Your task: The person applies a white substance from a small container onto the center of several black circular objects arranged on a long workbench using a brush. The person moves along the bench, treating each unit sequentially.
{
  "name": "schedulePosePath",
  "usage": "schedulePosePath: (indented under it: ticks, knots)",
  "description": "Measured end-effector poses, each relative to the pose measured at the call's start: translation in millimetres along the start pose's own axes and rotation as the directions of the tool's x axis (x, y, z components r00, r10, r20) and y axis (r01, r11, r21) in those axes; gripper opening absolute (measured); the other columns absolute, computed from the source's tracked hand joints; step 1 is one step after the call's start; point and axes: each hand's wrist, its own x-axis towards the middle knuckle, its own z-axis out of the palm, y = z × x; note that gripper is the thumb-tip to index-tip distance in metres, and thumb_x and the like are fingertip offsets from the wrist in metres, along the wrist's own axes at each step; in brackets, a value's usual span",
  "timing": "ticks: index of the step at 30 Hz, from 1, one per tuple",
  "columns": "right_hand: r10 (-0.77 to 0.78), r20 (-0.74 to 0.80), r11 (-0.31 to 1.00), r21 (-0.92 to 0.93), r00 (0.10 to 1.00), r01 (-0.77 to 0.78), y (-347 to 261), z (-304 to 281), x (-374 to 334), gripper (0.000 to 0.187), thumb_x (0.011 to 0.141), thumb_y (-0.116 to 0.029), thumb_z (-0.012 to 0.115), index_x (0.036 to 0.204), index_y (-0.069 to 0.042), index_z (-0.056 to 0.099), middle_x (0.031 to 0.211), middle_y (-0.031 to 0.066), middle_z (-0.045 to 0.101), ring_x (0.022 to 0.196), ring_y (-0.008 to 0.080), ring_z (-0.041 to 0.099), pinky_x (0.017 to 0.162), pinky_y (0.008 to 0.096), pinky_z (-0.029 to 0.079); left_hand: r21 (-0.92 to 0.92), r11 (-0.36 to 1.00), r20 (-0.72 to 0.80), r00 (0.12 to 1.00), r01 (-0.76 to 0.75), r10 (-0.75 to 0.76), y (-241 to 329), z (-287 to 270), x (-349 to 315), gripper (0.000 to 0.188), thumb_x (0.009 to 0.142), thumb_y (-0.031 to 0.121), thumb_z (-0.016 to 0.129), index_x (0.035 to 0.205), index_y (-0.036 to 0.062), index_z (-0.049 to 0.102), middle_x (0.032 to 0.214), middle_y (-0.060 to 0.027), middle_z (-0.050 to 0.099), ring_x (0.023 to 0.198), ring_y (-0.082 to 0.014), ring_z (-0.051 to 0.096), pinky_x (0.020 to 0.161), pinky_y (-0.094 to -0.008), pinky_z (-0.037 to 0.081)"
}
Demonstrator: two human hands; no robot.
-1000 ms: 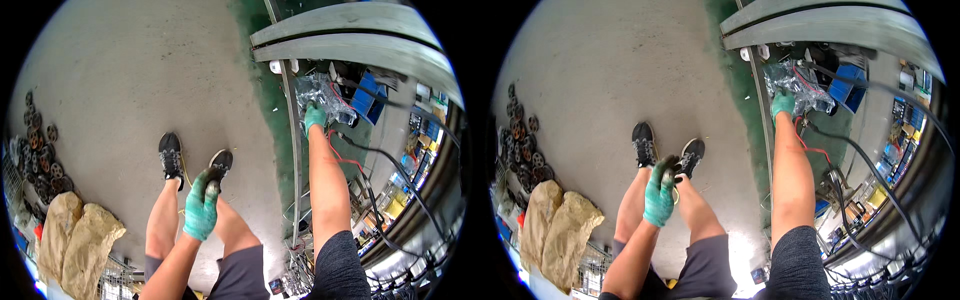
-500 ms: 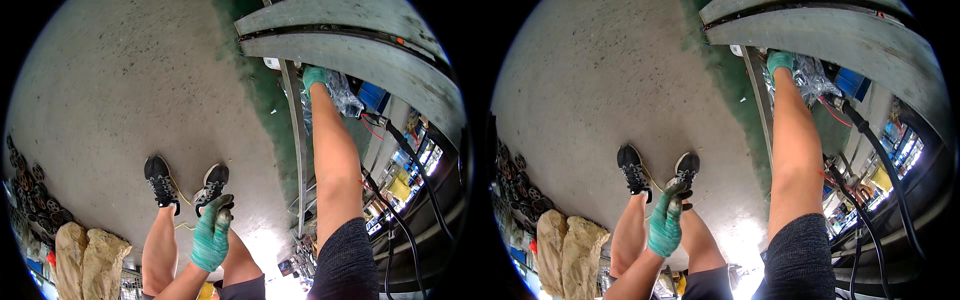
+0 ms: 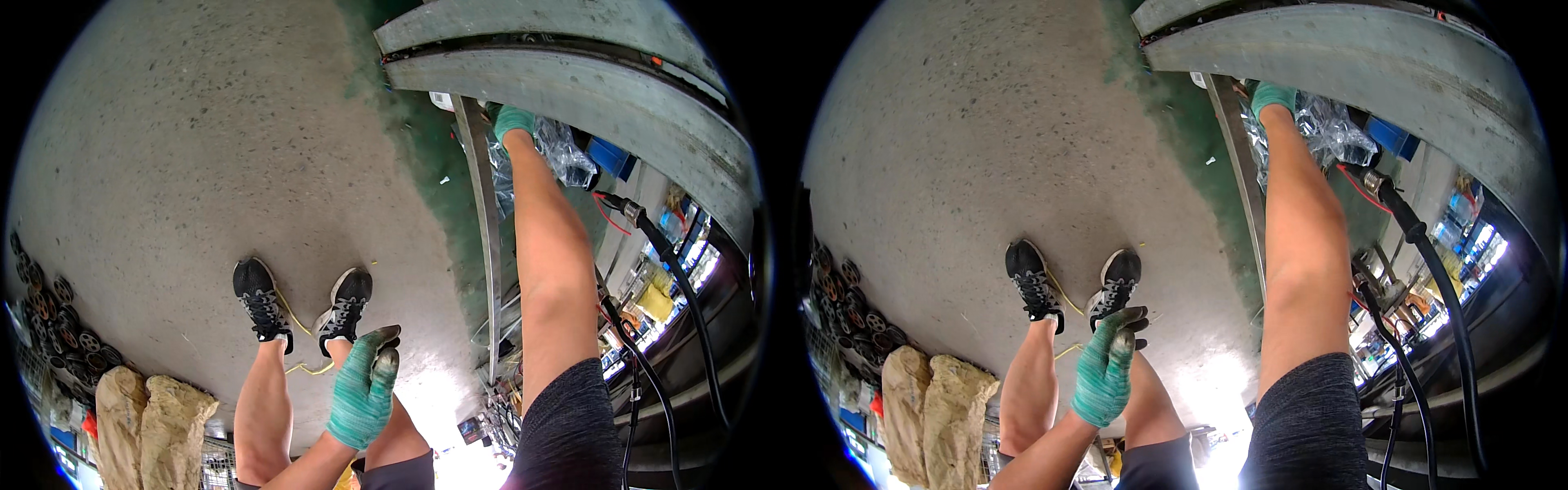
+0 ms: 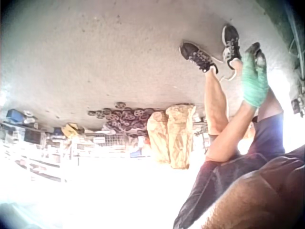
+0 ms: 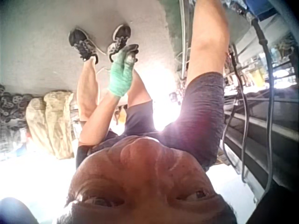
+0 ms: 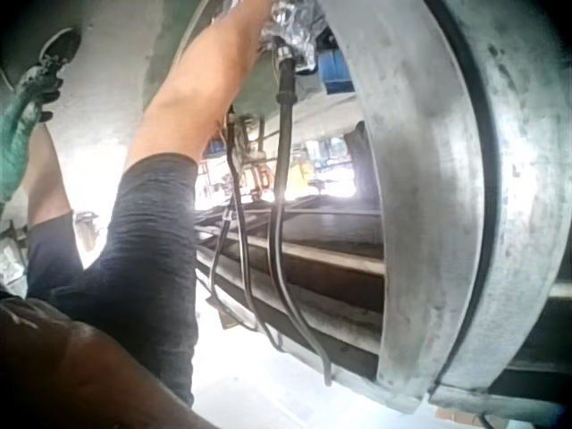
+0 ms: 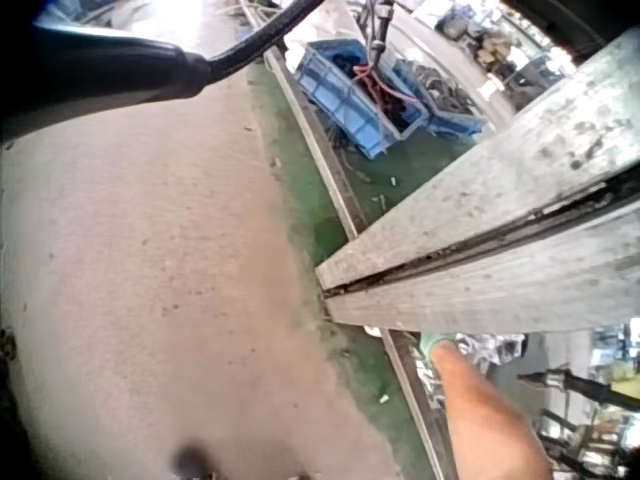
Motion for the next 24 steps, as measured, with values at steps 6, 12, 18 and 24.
schedulePosePath:
  ticks: [6,12,18,24]
  knots:
    - [0.122,-0.067,0.953,-0.270,0.990,-0.135,-47.2,-47.3,-32.4,0.030,0.082,-0.031,0.066,0.098,-0.007,0.074,0.096,0.0209,0.072,0.090,0.0431,0.068,0.082,0.0493,0.054,-0.075,0.997,-0.145,0.989,-0.029,0.018,1.6,4.8,-1.8,0.034,0.105,0.020,0.053,0.129,-0.0019,0.059,0.115,-0.0148,0.059,0.103,-0.0223,0.057,0.092,-0.0314,0.046]
    - [0.462,0.011,0.882,-0.114,0.887,-0.458,-35.2,-107.7,-70.0,0.033,0.078,-0.032,0.067,0.101,-0.009,0.076,0.102,0.0201,0.072,0.097,0.0396,0.069,0.086,0.0453,0.054,-0.104,0.994,-0.112,0.993,-0.041,0.029,1.9,11.8,-2.9,0.034,0.105,0.020,0.054,0.129,-0.0031,0.058,0.115,-0.0137,0.059,0.102,-0.0203,0.057,0.090,-0.0302,0.046]
    - [0.514,-0.101,0.855,-0.014,0.852,-0.518,-5.9,-150.4,-136.9,0.032,0.083,-0.031,0.070,0.105,-0.008,0.076,0.102,0.0167,0.075,0.089,0.0324,0.072,0.080,0.0401,0.054,0.009,1.000,-0.001,1.000,-0.002,0.002,-10.7,11.2,-6.3,0.044,0.109,0.033,0.045,0.139,0.0017,0.051,0.135,-0.0100,0.059,0.120,-0.0204,0.059,0.097,-0.0339,0.048]
    - [0.661,-0.134,0.750,0.086,0.738,-0.656,-35.2,-208.9,-211.5,0.029,0.085,-0.025,0.073,0.102,-0.002,0.076,0.090,0.0188,0.075,0.079,0.0262,0.072,0.075,0.0390,0.053,-0.125,0.991,-0.066,0.997,-0.039,0.030,-13.7,15.4,-9.0,0.036,0.108,0.026,0.049,0.131,0.0003,0.058,0.118,-0.0059,0.062,0.106,-0.0126,0.059,0.087,-0.0274,0.050]
